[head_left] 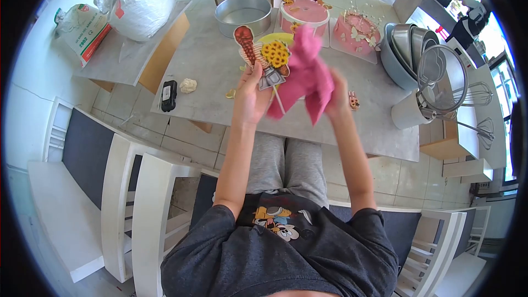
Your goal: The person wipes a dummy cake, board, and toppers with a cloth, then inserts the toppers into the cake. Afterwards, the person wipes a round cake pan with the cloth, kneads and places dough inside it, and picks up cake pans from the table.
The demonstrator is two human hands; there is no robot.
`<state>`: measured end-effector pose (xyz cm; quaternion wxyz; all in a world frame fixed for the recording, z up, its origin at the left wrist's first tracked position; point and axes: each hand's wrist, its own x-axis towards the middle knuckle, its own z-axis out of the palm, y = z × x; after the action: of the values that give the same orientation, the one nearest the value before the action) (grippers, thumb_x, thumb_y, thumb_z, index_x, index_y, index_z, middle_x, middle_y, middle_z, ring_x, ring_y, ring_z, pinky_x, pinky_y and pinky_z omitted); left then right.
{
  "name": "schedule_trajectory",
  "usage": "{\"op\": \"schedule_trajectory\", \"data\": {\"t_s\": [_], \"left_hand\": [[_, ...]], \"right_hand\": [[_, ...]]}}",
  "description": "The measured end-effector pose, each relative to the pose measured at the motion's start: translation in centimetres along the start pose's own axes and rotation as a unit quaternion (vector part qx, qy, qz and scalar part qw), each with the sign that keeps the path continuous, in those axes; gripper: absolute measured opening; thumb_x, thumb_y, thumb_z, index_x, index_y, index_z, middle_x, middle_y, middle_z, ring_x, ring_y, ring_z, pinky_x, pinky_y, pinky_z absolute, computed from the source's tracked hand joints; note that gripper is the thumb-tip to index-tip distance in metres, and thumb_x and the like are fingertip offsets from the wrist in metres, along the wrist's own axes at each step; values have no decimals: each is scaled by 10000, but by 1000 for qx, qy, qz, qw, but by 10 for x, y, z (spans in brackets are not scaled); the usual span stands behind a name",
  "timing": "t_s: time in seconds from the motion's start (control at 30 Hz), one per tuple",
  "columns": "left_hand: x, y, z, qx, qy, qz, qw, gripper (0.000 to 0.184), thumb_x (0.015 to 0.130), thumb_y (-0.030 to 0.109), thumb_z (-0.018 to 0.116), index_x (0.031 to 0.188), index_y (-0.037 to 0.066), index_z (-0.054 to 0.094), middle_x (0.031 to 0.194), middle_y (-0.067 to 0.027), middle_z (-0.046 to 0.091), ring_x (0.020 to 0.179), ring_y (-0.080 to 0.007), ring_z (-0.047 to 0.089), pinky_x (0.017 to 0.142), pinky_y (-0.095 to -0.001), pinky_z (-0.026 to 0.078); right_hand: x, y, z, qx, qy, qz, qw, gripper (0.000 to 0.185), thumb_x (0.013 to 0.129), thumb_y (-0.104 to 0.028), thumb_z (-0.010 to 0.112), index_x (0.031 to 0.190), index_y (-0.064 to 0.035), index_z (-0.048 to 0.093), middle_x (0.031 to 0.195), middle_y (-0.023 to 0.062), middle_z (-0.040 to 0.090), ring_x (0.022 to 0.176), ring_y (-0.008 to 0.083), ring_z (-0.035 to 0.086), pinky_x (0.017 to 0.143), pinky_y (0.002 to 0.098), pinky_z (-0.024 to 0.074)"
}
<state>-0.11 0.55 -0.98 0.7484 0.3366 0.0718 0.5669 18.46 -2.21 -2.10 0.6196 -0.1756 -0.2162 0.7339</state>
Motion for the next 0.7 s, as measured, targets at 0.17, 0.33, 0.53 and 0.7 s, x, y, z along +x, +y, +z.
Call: {"op": "schedule_trajectory", "data": {"t_s": [0.17, 0.33, 0.53, 0.7], "left_hand": [[-3, -20, 15, 192, 130, 94, 968, 236, 918, 210, 444, 1034, 19, 518, 949, -43, 575, 889, -111, 533, 797, -261, 425], [-10, -12, 20, 364, 114, 65, 922, 231, 888, 230, 512, 911, 6, 564, 821, 1, 569, 713, -48, 491, 667, -216, 410], [-12, 12, 12, 400, 79, -116, 906, 278, 839, 273, 591, 682, 43, 606, 601, 23, 541, 521, -29, 462, 473, -181, 344], [-5, 3, -8, 203, 113, -34, 972, 290, 881, 223, 506, 1024, -26, 543, 970, -111, 604, 859, -180, 591, 746, -299, 471]], "right_hand": [[-32, 43, 33, -218, 21, 14, 976, 409, 817, -138, 559, 1185, 2, 450, 1048, 96, 566, 957, 163, 548, 825, 290, 448], [-18, 45, 30, -329, 8, -3, 944, 307, 784, -112, 605, 1049, 30, 541, 907, 67, 611, 770, 98, 584, 686, 223, 473], [-15, 40, 37, -374, 60, -47, 924, 207, 752, -106, 615, 906, 32, 605, 759, 50, 622, 658, 90, 577, 605, 218, 465], [-25, 45, 48, -418, 28, -101, 902, 191, 742, -104, 606, 878, 30, 614, 750, 41, 618, 659, 74, 553, 607, 221, 453]]}}
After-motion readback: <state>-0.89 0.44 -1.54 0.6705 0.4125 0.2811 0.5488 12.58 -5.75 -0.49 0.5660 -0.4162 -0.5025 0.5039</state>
